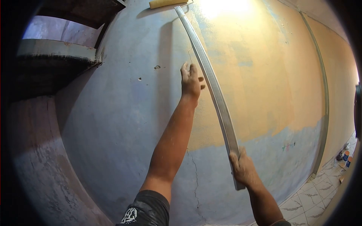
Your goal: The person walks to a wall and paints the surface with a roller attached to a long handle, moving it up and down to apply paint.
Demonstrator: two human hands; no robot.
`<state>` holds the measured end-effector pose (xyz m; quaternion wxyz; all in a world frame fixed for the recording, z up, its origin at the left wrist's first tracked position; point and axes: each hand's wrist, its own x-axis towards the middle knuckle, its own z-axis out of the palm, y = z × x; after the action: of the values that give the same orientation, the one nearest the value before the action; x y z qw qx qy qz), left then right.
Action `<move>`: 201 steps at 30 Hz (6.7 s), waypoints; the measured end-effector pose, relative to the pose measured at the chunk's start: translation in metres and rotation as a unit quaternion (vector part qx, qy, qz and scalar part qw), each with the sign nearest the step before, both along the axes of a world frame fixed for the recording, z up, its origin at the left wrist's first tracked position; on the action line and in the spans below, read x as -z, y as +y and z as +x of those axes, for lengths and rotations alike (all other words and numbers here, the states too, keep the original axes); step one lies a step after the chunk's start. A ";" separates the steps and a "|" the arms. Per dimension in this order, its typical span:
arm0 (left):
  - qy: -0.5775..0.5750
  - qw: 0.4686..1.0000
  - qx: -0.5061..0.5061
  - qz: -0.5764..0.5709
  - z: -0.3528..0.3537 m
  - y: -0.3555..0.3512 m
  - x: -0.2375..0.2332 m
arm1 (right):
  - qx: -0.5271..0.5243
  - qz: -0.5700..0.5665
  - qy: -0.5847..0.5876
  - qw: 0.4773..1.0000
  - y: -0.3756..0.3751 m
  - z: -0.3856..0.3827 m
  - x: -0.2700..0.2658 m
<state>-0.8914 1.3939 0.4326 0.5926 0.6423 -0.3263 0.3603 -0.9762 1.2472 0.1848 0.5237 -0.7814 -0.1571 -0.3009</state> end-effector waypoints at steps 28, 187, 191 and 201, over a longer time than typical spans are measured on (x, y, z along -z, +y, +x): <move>0.096 0.988 0.118 -0.018 -0.092 0.121 0.162 | 0.073 -0.078 -0.096 0.990 0.045 0.045 -0.231; 0.029 0.990 0.114 0.073 -0.026 0.006 0.101 | 0.098 0.007 -0.039 0.994 -0.018 0.027 -0.035; 0.087 0.975 0.173 0.107 -0.057 0.036 0.175 | 0.127 -0.017 -0.061 0.990 -0.023 0.047 -0.107; 0.294 0.923 0.247 -0.008 -0.086 0.102 0.303 | 0.139 -0.038 -0.041 0.989 -0.059 0.037 -0.133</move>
<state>-0.9769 1.4956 0.1296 0.7374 0.6133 -0.2829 -0.0005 -0.9389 1.1883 0.3173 0.4394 -0.8020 -0.0801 -0.3966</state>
